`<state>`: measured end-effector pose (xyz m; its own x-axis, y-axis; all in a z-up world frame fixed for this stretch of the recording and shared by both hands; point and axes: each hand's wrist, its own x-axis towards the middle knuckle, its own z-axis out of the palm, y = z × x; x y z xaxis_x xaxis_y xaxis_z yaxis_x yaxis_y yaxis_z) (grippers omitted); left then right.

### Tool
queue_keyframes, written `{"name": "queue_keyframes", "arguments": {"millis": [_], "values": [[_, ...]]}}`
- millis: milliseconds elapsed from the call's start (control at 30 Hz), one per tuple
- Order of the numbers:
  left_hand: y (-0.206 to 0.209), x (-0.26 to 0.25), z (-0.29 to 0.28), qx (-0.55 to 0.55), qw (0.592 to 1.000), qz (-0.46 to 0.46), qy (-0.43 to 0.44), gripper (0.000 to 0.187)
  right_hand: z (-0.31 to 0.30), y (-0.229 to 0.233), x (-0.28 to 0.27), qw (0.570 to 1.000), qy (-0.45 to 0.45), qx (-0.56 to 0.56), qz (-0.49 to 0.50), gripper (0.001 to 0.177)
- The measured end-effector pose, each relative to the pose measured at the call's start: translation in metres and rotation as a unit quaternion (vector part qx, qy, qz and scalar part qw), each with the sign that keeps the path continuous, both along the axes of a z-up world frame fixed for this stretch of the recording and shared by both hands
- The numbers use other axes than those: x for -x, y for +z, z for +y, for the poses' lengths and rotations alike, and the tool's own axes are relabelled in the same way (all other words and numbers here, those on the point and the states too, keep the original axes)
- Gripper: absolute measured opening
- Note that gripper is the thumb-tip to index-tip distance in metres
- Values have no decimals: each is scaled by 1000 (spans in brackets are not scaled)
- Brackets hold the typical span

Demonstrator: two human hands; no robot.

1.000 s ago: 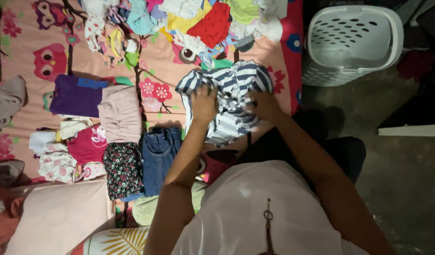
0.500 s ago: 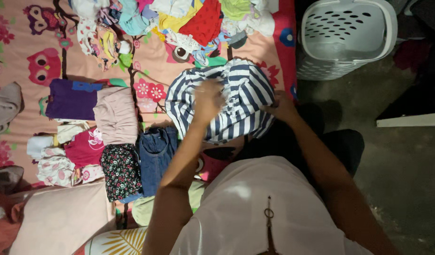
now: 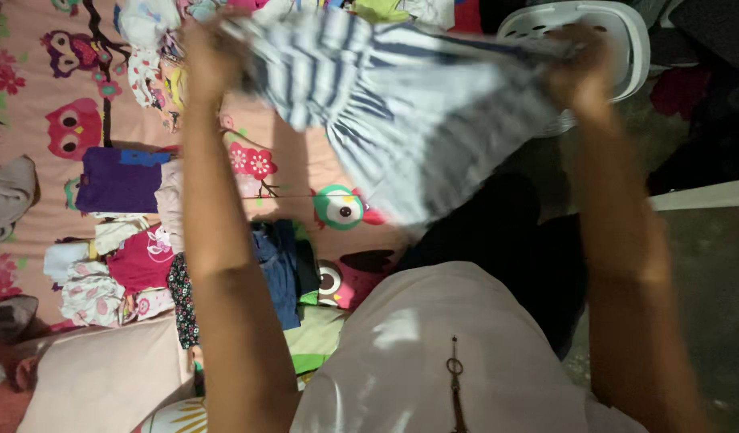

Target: The person folds multiple small garments on a bed, including a white sock, a pink shirt, a white patterned cloth, a striped shirt, a white cloth, a yellow shirt, a red shirt, and a green shirt. Each item is smoothed and folded by hand and placed in a growing stack.

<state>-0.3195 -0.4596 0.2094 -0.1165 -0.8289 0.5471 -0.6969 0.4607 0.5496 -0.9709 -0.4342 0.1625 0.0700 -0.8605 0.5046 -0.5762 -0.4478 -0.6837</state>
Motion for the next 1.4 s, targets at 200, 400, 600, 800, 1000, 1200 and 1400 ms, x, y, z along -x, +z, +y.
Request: {"name": "queue_keyframes", "arguments": {"millis": [200,400,600,800,1000,1200,1400], "values": [[83,-56,52,71,974,217,-8,35,77,121,39,971,92,197,97,9],[24,-37,153,-69,997,10,-25,44,150,83,12,954,249,-79,150,41],[-74,14,202,-273,939,-192,83,47,181,-17,-65,850,349,-319,234,38],[-161,86,191,-50,992,-5,111,32,150,-55,-132,899,292,-256,203,28],[-226,210,169,-97,971,-136,173,43,111,-116,-254,973,173,-16,149,38],[-187,192,173,-339,891,-215,213,67,92,-130,-239,932,81,-118,333,56],[-181,132,166,-355,870,-171,297,70,59,-145,-180,933,-57,-105,340,57]]}}
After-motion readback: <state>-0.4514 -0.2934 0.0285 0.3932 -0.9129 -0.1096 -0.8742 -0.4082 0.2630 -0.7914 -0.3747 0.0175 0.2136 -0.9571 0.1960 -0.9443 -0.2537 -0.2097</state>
